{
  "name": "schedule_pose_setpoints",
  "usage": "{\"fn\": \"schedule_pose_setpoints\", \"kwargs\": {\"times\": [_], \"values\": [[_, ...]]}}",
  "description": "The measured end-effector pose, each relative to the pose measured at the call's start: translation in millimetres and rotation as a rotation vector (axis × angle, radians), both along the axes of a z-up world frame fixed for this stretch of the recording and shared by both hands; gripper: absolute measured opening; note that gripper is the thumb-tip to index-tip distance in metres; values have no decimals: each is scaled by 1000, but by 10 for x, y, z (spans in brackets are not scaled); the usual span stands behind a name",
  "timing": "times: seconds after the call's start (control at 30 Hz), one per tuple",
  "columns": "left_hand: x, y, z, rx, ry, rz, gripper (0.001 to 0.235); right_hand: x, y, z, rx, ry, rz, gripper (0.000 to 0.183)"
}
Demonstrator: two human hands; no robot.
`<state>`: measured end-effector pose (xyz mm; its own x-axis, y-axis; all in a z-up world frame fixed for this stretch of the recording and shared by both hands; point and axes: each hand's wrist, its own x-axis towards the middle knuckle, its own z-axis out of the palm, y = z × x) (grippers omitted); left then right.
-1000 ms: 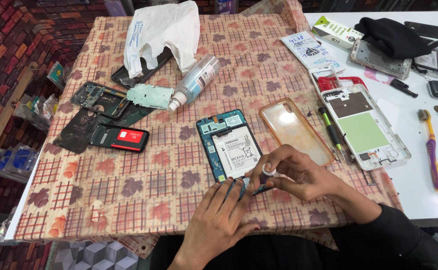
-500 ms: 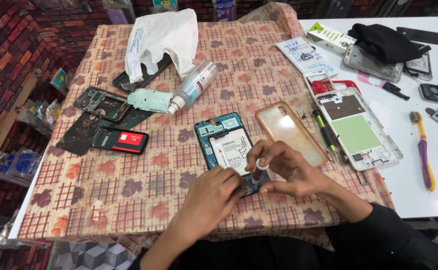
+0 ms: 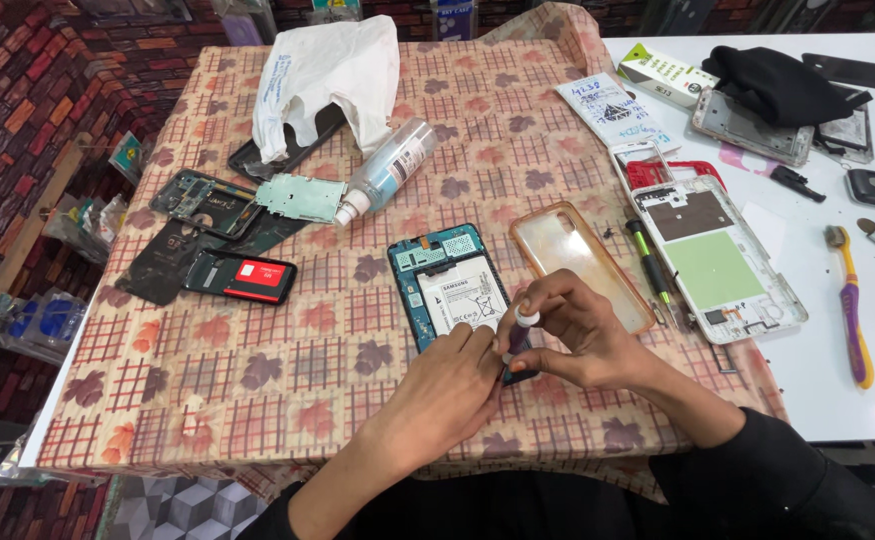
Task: The person uses a screwdriver to remove screws from a disassembled smartphone and places them into a phone case. The person continues to unscrew and collect screws from the device throughout the clip.
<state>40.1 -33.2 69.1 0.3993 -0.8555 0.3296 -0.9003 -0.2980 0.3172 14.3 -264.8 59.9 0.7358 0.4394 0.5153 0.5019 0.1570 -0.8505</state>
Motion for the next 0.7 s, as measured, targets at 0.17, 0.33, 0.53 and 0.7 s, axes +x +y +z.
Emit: {"fn": "schedule_pose_setpoints", "kwargs": {"times": [0.17,0.33,0.53,0.7], "values": [[7,-8,-22,-14,15,-2,30,-20,-10,-10,11,54,-68,51],[10,-15,-52,-3,7,-1,26,-19,1,1,-1,39,-118,52],[-18,-40,-58,30,-76,17,19,25,-81,42,163,97,-179,57],[-73,-35,-33,81,-204,36,23,73,-196,94,358,82,-262,68]]}}
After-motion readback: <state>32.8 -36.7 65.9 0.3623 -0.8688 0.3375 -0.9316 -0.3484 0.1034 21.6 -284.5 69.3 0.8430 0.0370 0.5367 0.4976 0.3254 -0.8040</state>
